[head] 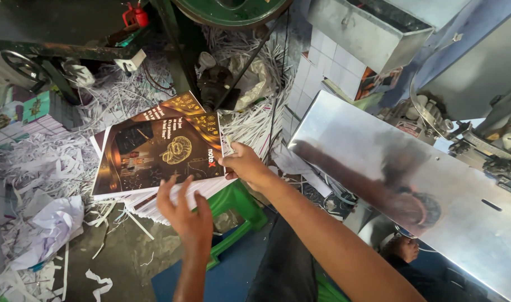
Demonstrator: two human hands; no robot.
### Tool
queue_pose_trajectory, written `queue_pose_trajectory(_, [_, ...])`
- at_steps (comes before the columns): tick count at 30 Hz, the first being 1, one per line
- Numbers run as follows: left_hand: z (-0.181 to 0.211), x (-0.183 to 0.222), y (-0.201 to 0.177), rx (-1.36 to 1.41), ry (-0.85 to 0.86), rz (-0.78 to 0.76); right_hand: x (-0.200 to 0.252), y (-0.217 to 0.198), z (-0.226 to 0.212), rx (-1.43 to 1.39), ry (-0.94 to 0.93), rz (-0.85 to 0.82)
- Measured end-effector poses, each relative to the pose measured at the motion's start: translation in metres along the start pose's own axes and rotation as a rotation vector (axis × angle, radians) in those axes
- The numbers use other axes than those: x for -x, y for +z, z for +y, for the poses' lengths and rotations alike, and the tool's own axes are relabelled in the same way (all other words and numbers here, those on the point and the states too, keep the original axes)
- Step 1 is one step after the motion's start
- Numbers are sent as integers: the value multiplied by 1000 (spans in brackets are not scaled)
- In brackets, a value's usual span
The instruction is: The person repeatedly picks up a book cover, places it on a binding machine, and operates the machine to attach the cover to the pages. The person then removes the bound book and places it on a stack, repeating this process for multiple units.
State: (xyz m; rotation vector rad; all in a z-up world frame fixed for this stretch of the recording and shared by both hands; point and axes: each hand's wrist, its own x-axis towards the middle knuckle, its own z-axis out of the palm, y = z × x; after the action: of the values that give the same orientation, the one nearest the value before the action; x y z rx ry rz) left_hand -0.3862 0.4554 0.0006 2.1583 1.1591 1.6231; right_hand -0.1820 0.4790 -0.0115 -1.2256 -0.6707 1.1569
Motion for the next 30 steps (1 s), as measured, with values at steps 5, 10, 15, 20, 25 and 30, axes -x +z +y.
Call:
queue_pose_trajectory(5, [-17, -13, 13, 751, -886, 166, 14, -1, -10, 16, 81, -23])
queue_pose_trajectory(10, [-21, -40, 10, 1029, -1122, 15, 35, 2, -16, 1, 192, -64])
queue_pose_trajectory(15, [-14, -42, 13, 1016, -964, 58, 49, 1, -16, 6, 165, -106])
queue_pose_trajectory(20, [-13, -46, 15, 980, -917, 67, 61, -4, -19, 16, 142, -118])
queue_pose_trajectory(25, [-3, -65, 13, 1000, -539, -40, 74, -27, -31, 135, 140, -94])
queue_pose_trajectory(30, [18, -107, 11, 768, -343, -313, 86, -71, -39, 239, -93, 98])
